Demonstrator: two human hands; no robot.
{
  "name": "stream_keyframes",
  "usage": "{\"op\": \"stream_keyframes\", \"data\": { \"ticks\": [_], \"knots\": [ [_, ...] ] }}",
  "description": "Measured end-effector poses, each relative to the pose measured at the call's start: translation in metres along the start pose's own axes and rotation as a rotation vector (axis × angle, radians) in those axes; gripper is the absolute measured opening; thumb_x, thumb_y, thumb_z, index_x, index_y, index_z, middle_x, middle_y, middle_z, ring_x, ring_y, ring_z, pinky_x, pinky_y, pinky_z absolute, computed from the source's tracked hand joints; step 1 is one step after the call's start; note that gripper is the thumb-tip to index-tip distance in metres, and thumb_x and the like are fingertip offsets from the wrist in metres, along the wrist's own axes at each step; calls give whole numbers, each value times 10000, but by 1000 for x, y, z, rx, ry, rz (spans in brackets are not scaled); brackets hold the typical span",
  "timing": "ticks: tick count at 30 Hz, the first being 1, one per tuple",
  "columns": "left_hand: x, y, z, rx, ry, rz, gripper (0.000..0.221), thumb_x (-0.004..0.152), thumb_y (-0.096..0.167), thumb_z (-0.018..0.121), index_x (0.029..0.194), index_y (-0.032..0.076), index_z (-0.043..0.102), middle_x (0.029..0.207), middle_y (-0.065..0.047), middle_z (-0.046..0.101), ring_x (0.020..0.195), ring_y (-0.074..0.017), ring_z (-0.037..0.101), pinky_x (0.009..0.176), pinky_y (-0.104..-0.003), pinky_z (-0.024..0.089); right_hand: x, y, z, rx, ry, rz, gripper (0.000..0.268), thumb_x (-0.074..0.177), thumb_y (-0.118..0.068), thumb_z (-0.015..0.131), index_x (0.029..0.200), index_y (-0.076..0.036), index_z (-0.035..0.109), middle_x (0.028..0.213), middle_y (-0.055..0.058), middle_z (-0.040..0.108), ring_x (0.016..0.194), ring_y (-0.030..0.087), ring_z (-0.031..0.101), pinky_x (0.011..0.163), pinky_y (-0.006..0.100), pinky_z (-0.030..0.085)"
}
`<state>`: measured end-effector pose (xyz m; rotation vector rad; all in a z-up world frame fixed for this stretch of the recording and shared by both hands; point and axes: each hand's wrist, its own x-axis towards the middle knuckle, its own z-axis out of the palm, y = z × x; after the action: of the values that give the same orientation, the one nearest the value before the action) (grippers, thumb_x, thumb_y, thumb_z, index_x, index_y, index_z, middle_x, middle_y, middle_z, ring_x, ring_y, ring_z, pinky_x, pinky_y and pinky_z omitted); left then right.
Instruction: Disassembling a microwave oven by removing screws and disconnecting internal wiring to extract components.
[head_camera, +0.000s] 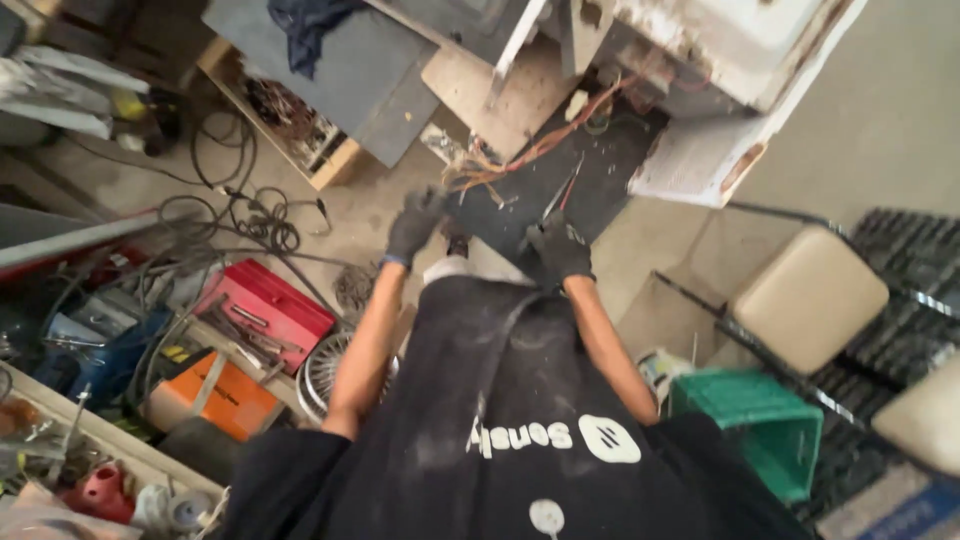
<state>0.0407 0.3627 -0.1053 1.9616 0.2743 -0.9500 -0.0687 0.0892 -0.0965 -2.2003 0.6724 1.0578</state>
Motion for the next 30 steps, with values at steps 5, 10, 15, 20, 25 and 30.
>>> {"op": "stream_keyframes", "data": {
  "ticks": [5, 10, 15, 20, 25, 30],
  "knots": [
    [-18, 17, -51, 60, 97, 130, 334, 956, 447, 570, 1067, 139, 635, 938, -129, 685, 1020, -329, 671, 889, -555, 473, -9, -26, 22, 178, 132, -11, 431, 980, -485, 584, 1289, -186, 554, 1264, 117, 708, 1281, 356, 612, 1095, 535, 471],
    [-18, 53, -29, 208, -140, 68, 647, 950, 523, 551, 1470, 241, 288, 1479, -132, 311, 1400, -300, 374, 1193, -481, 249, 7, -6, 54, 207, 223, -54, 410, 981, -466, 616, 1302, -211, 595, 1274, 88, 707, 1259, 324, 631, 1057, 514, 510],
    [-2, 50, 27, 547, -382, 66, 513, 931, 729, 372, 1394, 514, 319, 1422, -137, 596, 1365, -339, 534, 1261, -424, 272, -14, -2, 50, 272, 317, -48, 366, 1030, -425, 564, 1332, -220, 588, 1292, 109, 700, 1267, 344, 622, 1064, 523, 506],
    [-11, 36, 49, 390, -567, 425, 416, 1015, 477, 556, 1342, 225, 610, 1304, -177, 671, 1330, -382, 554, 1161, -512, 407, -24, 10, 52, 274, 368, 141, 475, 996, -553, 533, 1351, -240, 574, 1281, 84, 702, 1238, 334, 644, 1062, 523, 514],
    [-15, 32, 28, 412, -426, 333, 370, 988, 527, 531, 1200, 257, 669, 1116, -119, 729, 1191, -351, 645, 1061, -512, 478, -33, 25, 56, 328, 495, 117, 318, 949, -524, 598, 1053, -225, 572, 1254, 107, 622, 1148, 392, 669, 986, 503, 553],
    [-48, 73, 19, 353, -310, 271, 326, 953, 533, 564, 1113, 295, 721, 1007, -92, 739, 1121, -324, 678, 1001, -479, 512, -54, 3, 29, 331, 618, 87, 258, 956, -436, 632, 947, -198, 534, 1173, 120, 569, 1118, 426, 660, 962, 503, 556]
  ]
}}
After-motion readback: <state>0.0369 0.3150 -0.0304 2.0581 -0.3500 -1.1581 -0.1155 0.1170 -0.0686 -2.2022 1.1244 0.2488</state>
